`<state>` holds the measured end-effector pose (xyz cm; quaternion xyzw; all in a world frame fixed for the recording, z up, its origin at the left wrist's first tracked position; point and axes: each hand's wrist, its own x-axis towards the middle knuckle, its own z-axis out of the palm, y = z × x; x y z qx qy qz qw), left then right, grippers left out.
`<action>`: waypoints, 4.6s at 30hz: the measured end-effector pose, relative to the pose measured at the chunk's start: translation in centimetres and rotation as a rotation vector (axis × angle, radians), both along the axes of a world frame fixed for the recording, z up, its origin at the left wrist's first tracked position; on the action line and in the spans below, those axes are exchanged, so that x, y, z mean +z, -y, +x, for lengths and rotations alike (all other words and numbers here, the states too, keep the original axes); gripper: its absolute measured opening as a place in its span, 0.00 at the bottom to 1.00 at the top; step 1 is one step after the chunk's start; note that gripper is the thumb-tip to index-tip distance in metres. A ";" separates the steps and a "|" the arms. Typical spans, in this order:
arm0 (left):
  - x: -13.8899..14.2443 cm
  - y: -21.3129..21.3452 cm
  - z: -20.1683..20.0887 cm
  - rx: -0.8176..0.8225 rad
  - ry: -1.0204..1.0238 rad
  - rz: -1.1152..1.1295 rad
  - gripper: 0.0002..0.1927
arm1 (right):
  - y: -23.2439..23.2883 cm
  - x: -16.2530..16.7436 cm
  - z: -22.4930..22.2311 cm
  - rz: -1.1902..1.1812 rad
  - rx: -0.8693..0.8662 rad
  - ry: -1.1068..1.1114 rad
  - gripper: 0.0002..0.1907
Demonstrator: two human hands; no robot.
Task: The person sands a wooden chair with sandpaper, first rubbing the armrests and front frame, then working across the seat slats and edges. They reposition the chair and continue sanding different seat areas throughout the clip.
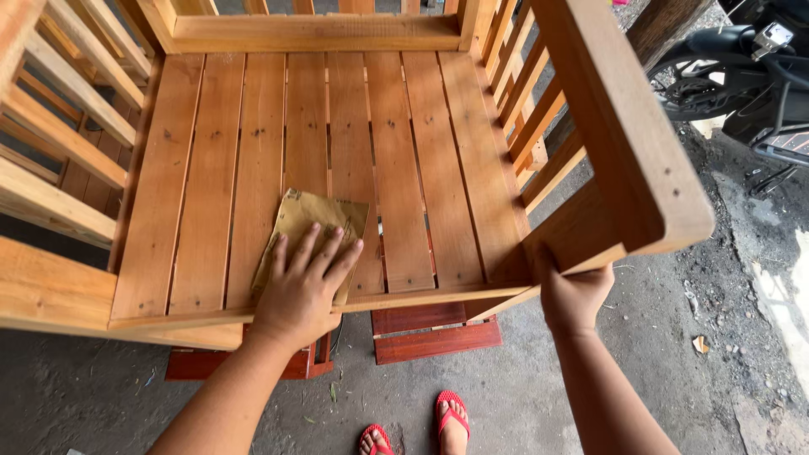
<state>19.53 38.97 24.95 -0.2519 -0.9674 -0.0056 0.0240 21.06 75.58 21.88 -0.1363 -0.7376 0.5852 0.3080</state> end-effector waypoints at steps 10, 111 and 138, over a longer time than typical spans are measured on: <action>-1.3 0.0 1.4 0.039 0.045 -0.047 0.61 | 0.1 -1.9 1.7 -0.003 0.022 0.051 0.17; -8.5 -18.5 -27.3 -0.031 0.191 0.233 0.28 | 10.6 -4.8 -4.5 0.474 0.177 0.309 0.49; -10.1 -13.3 -3.1 -0.451 0.045 0.203 0.35 | 9.3 -11.2 8.5 0.606 0.078 0.029 0.34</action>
